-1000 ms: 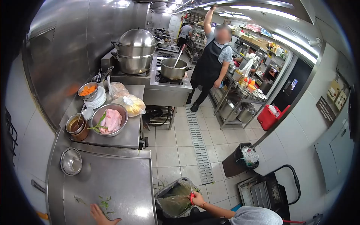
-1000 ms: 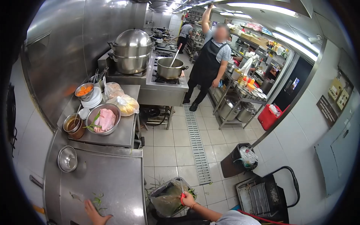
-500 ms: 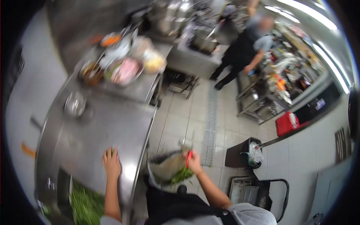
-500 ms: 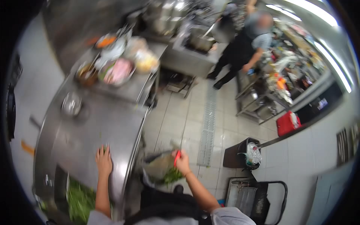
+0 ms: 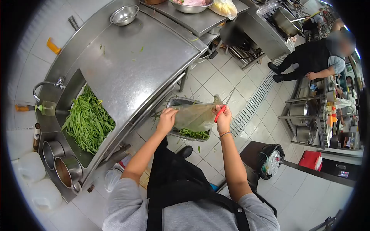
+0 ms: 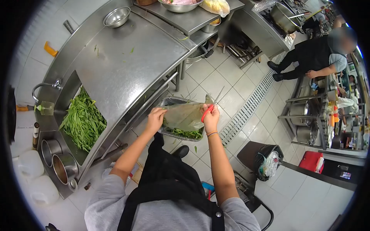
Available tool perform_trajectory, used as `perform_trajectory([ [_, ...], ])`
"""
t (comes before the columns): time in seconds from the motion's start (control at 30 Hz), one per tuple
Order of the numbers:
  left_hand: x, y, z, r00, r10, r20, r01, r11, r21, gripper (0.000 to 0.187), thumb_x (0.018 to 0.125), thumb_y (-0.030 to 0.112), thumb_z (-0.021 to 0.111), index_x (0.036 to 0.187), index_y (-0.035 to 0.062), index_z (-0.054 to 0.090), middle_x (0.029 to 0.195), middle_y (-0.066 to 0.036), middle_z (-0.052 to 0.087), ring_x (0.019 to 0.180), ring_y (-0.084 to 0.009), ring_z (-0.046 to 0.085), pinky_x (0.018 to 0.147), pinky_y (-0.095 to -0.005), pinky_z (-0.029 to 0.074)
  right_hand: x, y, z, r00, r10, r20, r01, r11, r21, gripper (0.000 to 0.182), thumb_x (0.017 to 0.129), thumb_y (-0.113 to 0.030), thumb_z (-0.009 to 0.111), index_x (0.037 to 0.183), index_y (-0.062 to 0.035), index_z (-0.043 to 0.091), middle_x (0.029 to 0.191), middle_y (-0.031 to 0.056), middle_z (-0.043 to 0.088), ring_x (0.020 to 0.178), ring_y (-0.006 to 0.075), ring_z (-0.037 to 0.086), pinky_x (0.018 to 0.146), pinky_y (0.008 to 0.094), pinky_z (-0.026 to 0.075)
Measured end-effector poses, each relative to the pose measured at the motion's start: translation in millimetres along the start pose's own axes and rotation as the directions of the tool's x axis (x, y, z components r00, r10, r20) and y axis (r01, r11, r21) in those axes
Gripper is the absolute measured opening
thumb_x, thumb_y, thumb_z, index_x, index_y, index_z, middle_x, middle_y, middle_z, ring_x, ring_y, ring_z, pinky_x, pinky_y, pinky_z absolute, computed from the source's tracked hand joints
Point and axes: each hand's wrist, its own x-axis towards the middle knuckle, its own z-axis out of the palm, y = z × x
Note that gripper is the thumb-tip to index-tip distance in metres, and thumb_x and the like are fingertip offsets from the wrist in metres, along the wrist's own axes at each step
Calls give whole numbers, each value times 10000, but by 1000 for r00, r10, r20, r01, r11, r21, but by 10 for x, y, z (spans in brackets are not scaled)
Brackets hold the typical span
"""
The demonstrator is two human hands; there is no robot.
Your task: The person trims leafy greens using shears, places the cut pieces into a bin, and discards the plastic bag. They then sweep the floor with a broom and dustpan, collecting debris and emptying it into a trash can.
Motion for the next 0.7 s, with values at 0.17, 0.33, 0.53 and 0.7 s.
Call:
perform_trajectory([
  [0.17, -385, -1064, 1033, 898, -404, 173, 362, 904, 229, 317, 659, -18, 622, 972, 30, 622, 1038, -213, 562, 921, -353, 552, 791, -376, 456, -68, -144, -168, 994, -108, 4, 108, 987, -120, 127, 858, -101, 578, 813, -39, 476, 726, 2, 500, 680, 66, 502, 670, 241, 488],
  [0.33, -598, -1298, 1569, 822, -530, 207, 436, 821, 369, 381, 684, 39, 625, 1049, 147, 595, 1173, -255, 495, 1040, -369, 523, 870, -387, 449, -193, 341, -471, 996, -27, -81, -8, 914, -406, 146, 836, -106, 610, 794, -53, 481, 697, -13, 493, 641, 40, 440, 572, 181, 378],
  [0.53, -837, -1519, 1753, 723, -490, 487, 448, 869, 209, 492, 826, 92, 511, 1276, 232, 370, 1138, -231, 525, 1012, -371, 535, 837, -409, 449, -306, 1452, -398, 982, 77, 173, 55, 759, -649, 353, 825, -175, 618, 1117, -23, 491, 912, 115, 549, 803, 190, 513, 731, 276, 419],
  [0.7, -1041, -1441, 1701, 751, -628, 203, 641, 767, 2, 513, 822, 13, 464, 1306, 106, 324, 1172, -217, 493, 1084, -378, 481, 900, -413, 404, -389, 2047, 129, 951, -193, 240, 307, 518, -798, 535, 784, -229, 646, 1247, -77, 425, 995, 227, 570, 894, 318, 565, 812, 348, 424],
])
